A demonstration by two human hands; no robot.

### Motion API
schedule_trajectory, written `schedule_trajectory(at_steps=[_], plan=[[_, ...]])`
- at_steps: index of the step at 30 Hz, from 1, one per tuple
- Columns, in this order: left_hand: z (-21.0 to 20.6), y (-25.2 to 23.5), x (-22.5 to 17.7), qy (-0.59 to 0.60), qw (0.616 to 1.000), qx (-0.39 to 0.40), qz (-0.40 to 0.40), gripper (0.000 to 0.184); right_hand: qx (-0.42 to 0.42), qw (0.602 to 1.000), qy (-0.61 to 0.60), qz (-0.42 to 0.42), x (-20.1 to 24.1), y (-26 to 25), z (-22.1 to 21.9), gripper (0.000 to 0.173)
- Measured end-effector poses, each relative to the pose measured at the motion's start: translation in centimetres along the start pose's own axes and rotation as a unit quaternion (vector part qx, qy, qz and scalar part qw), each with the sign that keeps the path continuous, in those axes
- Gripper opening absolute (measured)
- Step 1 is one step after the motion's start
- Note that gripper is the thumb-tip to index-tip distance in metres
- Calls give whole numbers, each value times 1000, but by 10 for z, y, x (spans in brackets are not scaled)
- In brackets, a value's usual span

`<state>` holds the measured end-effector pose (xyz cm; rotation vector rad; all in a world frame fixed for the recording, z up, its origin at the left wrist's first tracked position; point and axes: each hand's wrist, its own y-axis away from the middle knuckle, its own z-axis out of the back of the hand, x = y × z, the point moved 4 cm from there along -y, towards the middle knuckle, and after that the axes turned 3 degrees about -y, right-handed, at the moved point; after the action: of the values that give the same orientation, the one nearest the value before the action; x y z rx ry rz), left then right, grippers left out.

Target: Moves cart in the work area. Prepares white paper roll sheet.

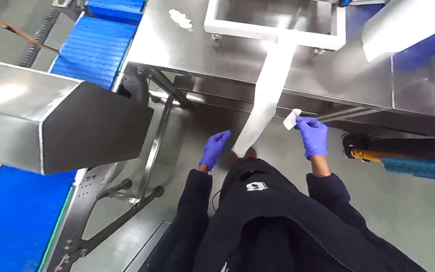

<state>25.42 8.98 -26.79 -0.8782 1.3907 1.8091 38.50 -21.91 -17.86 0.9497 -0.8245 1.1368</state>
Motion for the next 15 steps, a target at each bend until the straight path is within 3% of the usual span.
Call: schedule_trajectory(at_steps=[2,5,7,10,13,15], plan=[[-5,8,-51,123,983,42,-127,45,57,997,-6,53,23,3,-46,13],[-21,10,-89,183,959,98,-196,50,134,984,-17,117,49,18,-100,13],[-23,0,-103,219,954,76,-189,45,187,966,-8,181,65,21,-131,22],[-11,-25,-106,289,945,-28,-151,32,294,919,51,256,77,18,-167,47],[16,-61,-110,337,929,-108,-109,25,363,906,64,209,85,-2,-188,59],[35,-89,-118,324,932,-135,-96,12,312,929,32,194,90,-30,-198,61]])
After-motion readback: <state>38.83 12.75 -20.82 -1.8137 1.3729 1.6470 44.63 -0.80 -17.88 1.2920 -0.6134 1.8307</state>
